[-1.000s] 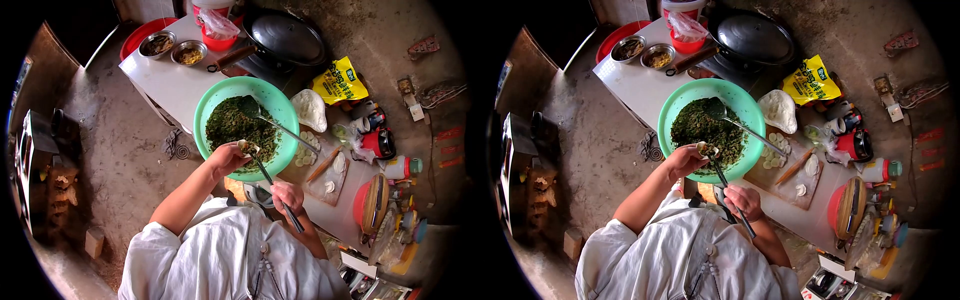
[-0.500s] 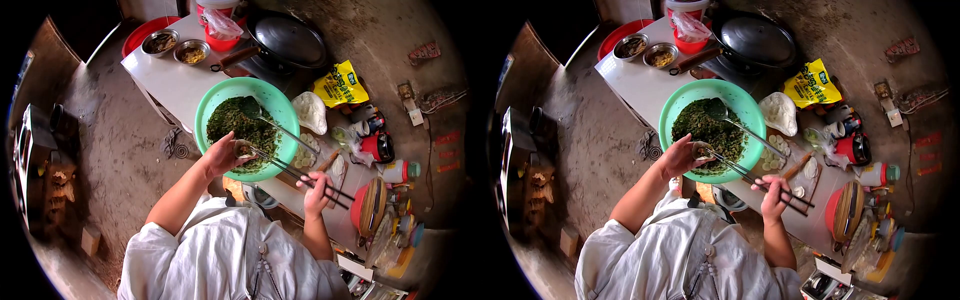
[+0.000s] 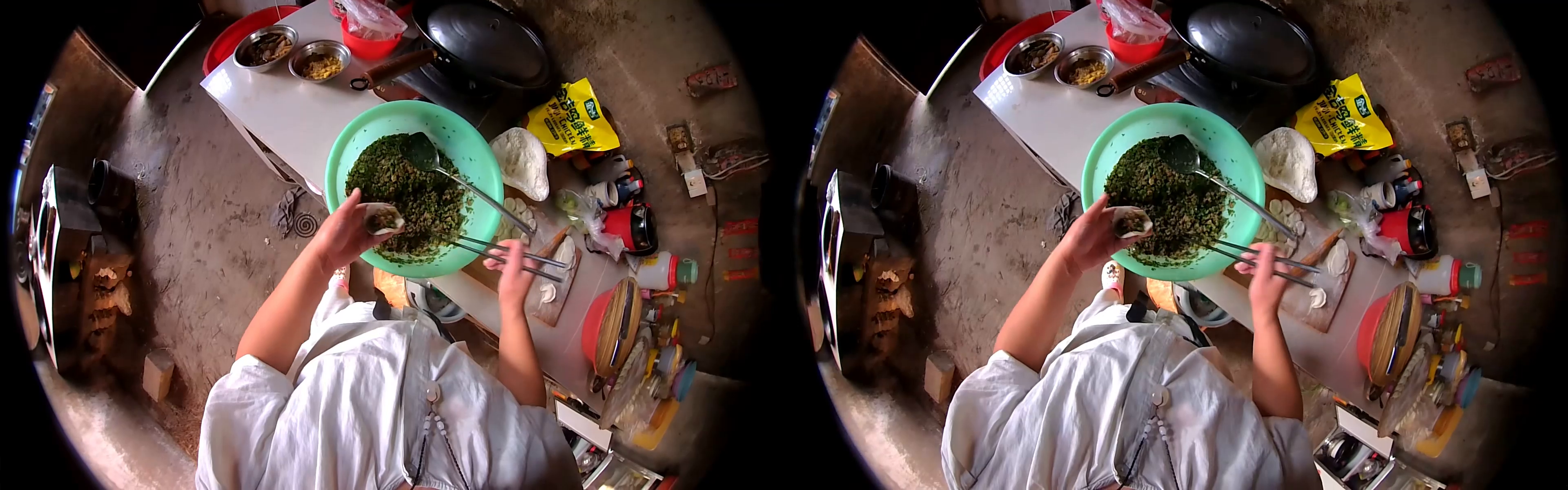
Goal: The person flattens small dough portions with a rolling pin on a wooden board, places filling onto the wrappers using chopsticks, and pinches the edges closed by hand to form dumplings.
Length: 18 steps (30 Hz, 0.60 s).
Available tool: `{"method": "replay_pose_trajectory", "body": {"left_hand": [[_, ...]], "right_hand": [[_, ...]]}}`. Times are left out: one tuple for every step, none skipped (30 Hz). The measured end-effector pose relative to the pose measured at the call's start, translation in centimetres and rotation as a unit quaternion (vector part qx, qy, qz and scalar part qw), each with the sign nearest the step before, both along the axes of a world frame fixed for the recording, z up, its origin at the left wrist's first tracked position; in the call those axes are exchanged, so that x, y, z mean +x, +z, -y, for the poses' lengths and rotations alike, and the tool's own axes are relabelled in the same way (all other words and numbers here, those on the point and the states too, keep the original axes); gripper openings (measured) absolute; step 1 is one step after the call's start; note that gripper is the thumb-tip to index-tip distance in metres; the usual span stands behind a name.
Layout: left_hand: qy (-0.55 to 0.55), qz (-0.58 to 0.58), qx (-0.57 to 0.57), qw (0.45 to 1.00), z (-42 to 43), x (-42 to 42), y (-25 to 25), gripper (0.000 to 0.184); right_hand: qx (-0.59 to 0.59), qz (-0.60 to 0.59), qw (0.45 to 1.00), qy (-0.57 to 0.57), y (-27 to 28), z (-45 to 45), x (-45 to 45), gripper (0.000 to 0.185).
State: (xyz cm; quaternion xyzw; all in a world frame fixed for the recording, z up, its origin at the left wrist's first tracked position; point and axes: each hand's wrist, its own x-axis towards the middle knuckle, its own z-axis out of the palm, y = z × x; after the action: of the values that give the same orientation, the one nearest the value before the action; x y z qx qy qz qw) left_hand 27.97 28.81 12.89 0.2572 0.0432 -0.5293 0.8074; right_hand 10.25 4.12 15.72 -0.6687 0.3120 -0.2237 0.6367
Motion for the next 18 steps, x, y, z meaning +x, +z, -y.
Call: {"method": "replay_pose_trajectory", "body": {"left_hand": [[0.01,-0.003,0.008,1.0,-0.4,0.1,0.0,0.068],[0.02,-0.006,0.016,1.0,-0.8,0.1,0.0,0.067],[0.019,-0.007,0.017,1.0,-1.0,0.1,0.1,0.067],[0.027,-0.012,0.028,0.999,-1.2,0.0,0.1,0.066],[0.035,-0.017,0.04,0.998,-1.5,0.0,0.1,0.065],[0.035,-0.018,0.042,0.998,-1.7,0.0,-0.1,0.065],[0.04,-0.02,0.042,0.998,-1.9,0.0,-0.3,0.065],[0.045,-0.021,0.042,0.998,-2.0,0.0,-0.4,0.065],[0.044,-0.021,0.043,0.998,-2.2,-0.1,-0.3,0.065],[0.049,-0.018,0.05,0.997,-2.4,-0.1,-0.2,0.064],[0.054,-0.016,0.057,0.997,-2.6,-0.1,-0.1,0.063],[0.054,-0.016,0.057,0.997,-2.7,0.0,-0.2,0.063],[0.053,-0.021,0.054,0.997,-2.8,0.0,-0.4,0.062],[0.053,-0.027,0.05,0.997,-3.0,0.1,-0.4,0.061],[0.052,-0.026,0.051,0.997,-3.1,0.1,-0.3,0.061],[0.054,-0.02,0.06,0.997,-3.2,0.2,-0.1,0.06],[0.055,-0.015,0.07,0.996,-3.3,0.2,0.0,0.06],[0.054,-0.014,0.07,0.996,-3.4,0.3,0.0,0.06]], "right_hand": [[-0.086,-0.011,0.994,0.063,-1.4,-0.3,0.0,0.026],[-0.179,-0.039,0.977,0.108,-2.5,-0.7,0.0,0.024],[-0.193,-0.054,0.971,0.132,-3.1,-1.3,0.0,0.024],[-0.207,-0.07,0.963,0.157,-3.5,-1.9,0.0,0.023],[-0.205,-0.071,0.963,0.157,-3.6,-2.3,0.0,0.023],[-0.224,-0.073,0.956,0.174,-3.6,-2.8,-0.1,0.024],[-0.242,-0.076,0.948,0.191,-3.7,-3.2,-0.2,0.024],[-0.241,-0.077,0.949,0.19,-3.8,-3.6,-0.3,0.024],[-0.214,-0.052,0.96,0.172,-3.9,-4.0,-0.3,0.024],[-0.187,-0.028,0.97,0.154,-4.0,-4.3,-0.3,0.024],[-0.156,-0.025,0.977,0.145,-4.1,-4.5,-0.4,0.025],[-0.156,-0.025,0.977,0.144,-4.2,-4.5,-0.6,0.025],[-0.087,-0.035,0.988,0.12,-4.4,-4.6,-0.7,0.025],[-0.018,-0.043,0.994,0.095,-4.5,-4.5,-0.7,0.026],[-0.017,-0.042,0.994,0.095,-4.7,-4.4,-0.8,0.026],[0.033,-0.033,0.997,0.062,-5.0,-4.2,-0.8,0.027],[0.083,-0.023,0.996,0.029,-5.3,-4.1,-0.8,0.028],[0.083,-0.022,0.996,0.028,-5.6,-4.1,-0.8,0.028]]}}
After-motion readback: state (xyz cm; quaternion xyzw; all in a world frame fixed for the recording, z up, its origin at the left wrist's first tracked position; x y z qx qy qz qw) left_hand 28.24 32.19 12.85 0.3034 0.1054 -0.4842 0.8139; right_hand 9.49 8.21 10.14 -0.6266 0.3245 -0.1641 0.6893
